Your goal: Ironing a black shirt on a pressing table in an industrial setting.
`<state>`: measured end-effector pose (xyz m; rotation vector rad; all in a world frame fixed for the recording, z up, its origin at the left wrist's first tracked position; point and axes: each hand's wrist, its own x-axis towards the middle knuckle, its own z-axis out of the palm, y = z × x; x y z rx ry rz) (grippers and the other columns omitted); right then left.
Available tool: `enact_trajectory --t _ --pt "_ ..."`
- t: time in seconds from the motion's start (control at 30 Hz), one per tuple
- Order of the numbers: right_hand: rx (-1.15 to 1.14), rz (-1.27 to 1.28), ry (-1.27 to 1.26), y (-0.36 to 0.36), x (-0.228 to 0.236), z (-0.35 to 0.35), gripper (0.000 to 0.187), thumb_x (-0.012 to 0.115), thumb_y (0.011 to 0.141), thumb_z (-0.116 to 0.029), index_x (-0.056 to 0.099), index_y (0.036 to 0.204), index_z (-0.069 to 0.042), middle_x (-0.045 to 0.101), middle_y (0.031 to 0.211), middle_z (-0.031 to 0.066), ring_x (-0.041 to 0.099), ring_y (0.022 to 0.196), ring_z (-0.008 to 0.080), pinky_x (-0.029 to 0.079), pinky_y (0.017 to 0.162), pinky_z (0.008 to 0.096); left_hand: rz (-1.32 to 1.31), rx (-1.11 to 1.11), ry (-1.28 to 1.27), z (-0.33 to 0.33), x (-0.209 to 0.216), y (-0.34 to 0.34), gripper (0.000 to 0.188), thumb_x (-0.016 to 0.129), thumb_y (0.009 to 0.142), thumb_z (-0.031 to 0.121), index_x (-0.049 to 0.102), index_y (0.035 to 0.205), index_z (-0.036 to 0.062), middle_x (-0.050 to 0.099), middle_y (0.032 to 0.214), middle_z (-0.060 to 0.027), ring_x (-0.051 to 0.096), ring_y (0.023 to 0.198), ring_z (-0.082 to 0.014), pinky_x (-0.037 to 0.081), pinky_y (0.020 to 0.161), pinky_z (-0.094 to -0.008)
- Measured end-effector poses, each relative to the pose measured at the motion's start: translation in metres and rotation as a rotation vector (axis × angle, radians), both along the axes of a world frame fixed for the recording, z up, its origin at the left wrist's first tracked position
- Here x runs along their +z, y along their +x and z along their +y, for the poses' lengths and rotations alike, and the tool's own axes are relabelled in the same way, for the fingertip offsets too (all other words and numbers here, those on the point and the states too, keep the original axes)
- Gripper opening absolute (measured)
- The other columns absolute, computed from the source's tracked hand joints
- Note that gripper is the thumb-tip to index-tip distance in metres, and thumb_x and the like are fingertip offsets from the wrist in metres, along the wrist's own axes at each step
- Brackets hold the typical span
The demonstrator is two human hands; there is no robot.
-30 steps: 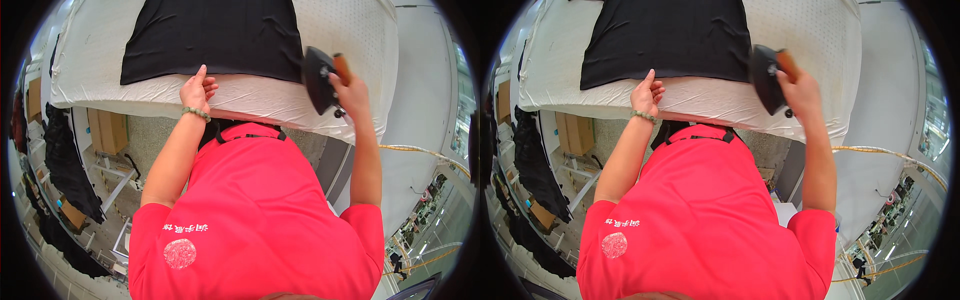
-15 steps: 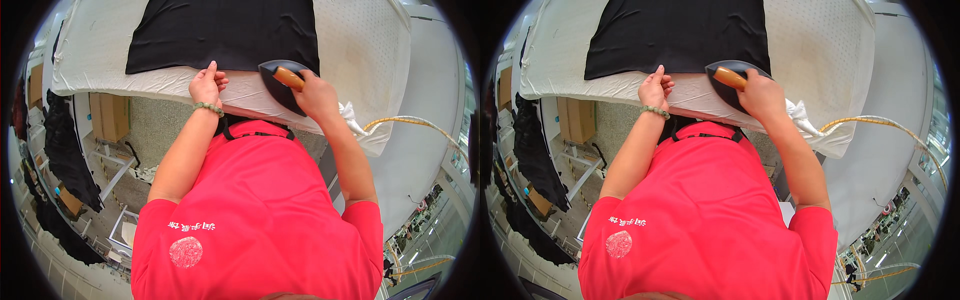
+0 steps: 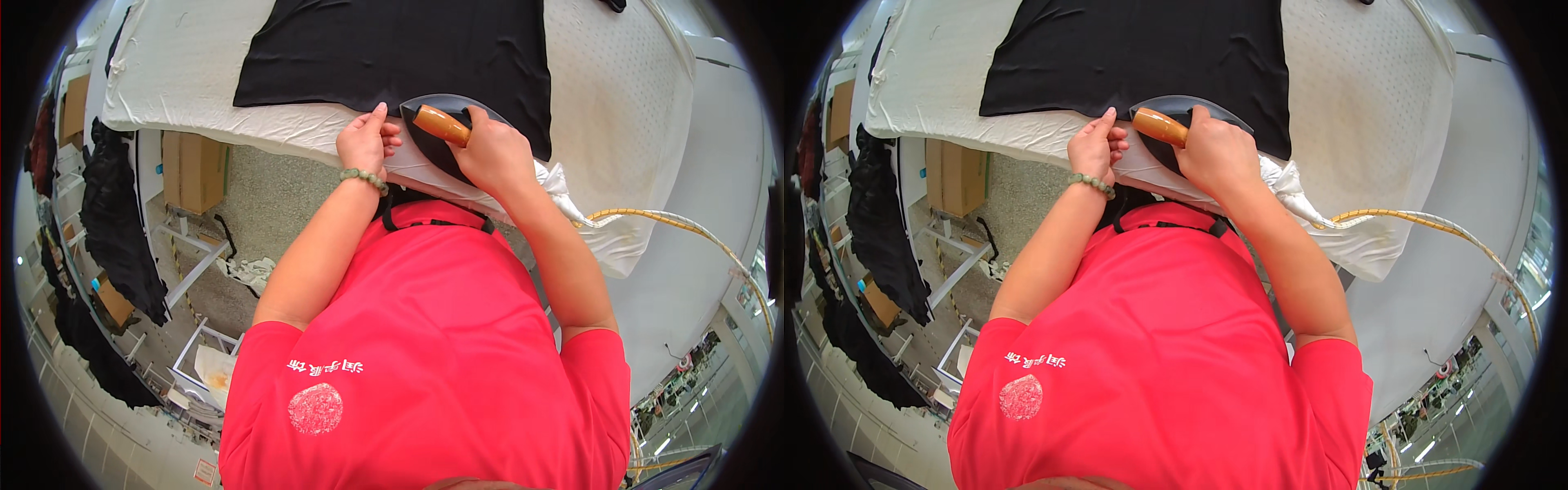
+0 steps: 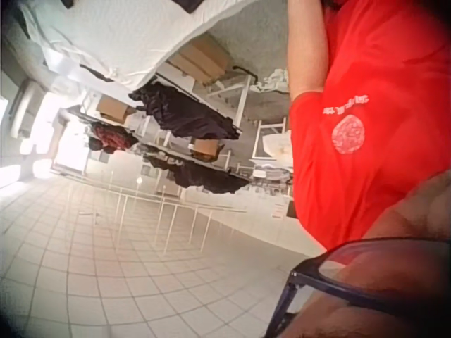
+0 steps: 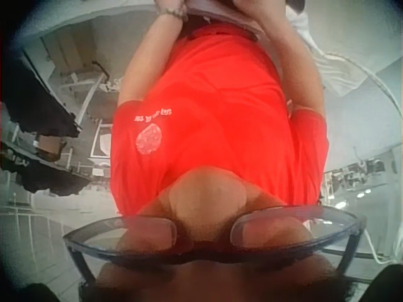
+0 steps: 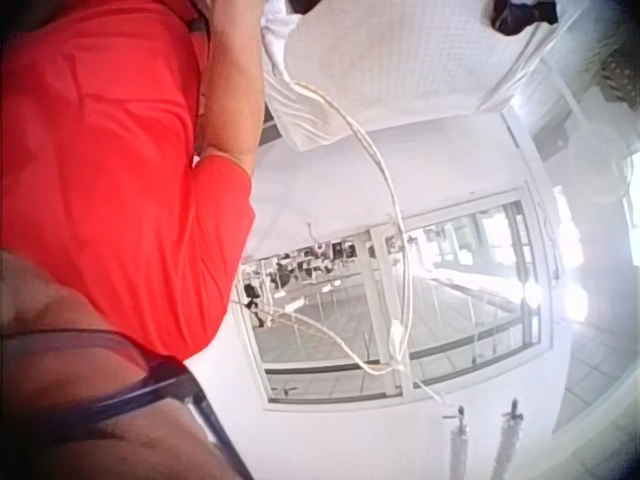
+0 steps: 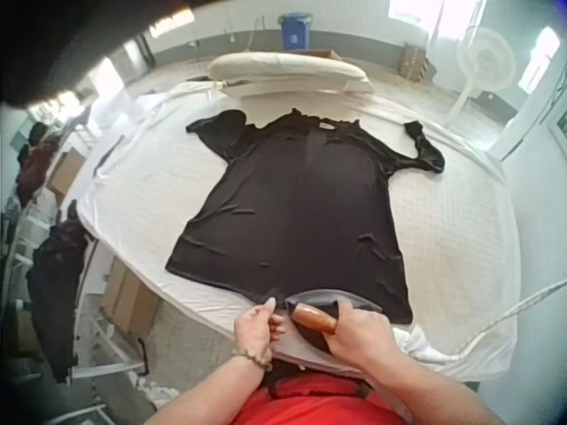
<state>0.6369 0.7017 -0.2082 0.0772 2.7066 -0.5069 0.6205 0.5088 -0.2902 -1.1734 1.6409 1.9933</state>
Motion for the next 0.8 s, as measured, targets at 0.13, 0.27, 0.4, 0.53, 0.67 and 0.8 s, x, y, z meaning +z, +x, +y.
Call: enact_trajectory --t 0.13,0.27,0.4,0.53,0.67,0.8 --pt "0.044 -0.032 0.008 -0.013 -0.006 -0.019 0.041 0.072 0.089 -0.029 0.064 0.117 0.000 0.074 0.082 0.0210 0.074 0.080 0.0404 0.059 0.074 0.0500 0.007 -0.073 -0.106 -0.056 0.000 0.000 0.027 0.077 0.095 0.030 0.063 0.090 0.0074 0.066 0.071 -0.0032 0.061 0.053 -0.0113 0.044 0.044 -0.0226" --pt "0.045 -0.072 0.031 -0.016 -0.003 -0.026 0.046 0.071 0.089 -0.029 0.063 0.124 0.000 0.074 0.082 0.0206 0.074 0.080 0.0401 0.059 0.074 0.0504 0.285 -0.097 -0.602 -0.174 -0.016 -0.043 0.032 0.079 0.093 0.033 0.065 0.098 0.0045 0.068 0.081 -0.0047 0.063 0.060 -0.0133 0.050 0.052 -0.0270" --pt "-0.021 -0.062 0.067 -0.010 0.004 -0.029 0.049 0.071 0.088 -0.029 0.062 0.127 0.000 0.074 0.083 0.0205 0.074 0.081 0.0398 0.059 0.074 0.0500 0.263 -0.422 -1.218 -0.242 -0.009 -0.096 0.039 0.082 0.090 0.034 0.066 0.105 0.0019 0.070 0.087 -0.0051 0.067 0.072 -0.0202 0.055 0.070 -0.0354" --pt "-0.061 0.001 0.115 -0.009 -0.001 -0.030 0.051 0.073 0.086 -0.028 0.062 0.128 -0.001 0.074 0.085 0.0204 0.073 0.082 0.0395 0.059 0.074 0.0493 0.074 -0.792 -1.099 -0.273 -0.001 -0.138 0.040 0.084 0.088 0.032 0.066 0.105 0.0011 0.071 0.086 -0.0050 0.069 0.075 -0.0208 0.056 0.073 -0.0362" --pt "-0.099 0.023 0.172 -0.009 -0.001 -0.036 0.052 0.075 0.084 -0.027 0.063 0.129 -0.005 0.074 0.087 0.0200 0.073 0.083 0.0391 0.058 0.074 0.0484 0.133 -0.835 -0.514 -0.301 0.017 -0.155 0.036 0.084 0.088 0.030 0.066 0.101 0.0012 0.071 0.081 -0.0053 0.068 0.070 -0.0169 0.055 0.066 -0.0324" --pt "-0.123 0.072 0.203 -0.007 -0.004 -0.040 0.051 0.077 0.083 -0.025 0.064 0.129 -0.008 0.074 0.089 0.0196 0.073 0.083 0.0393 0.058 0.074 0.0479 0.166 -0.810 -0.330 -0.308 0.004 -0.167 0.030 0.081 0.091 0.026 0.065 0.098 0.0012 0.070 0.076 -0.0042 0.066 0.065 -0.0115 0.051 0.060 -0.0258"
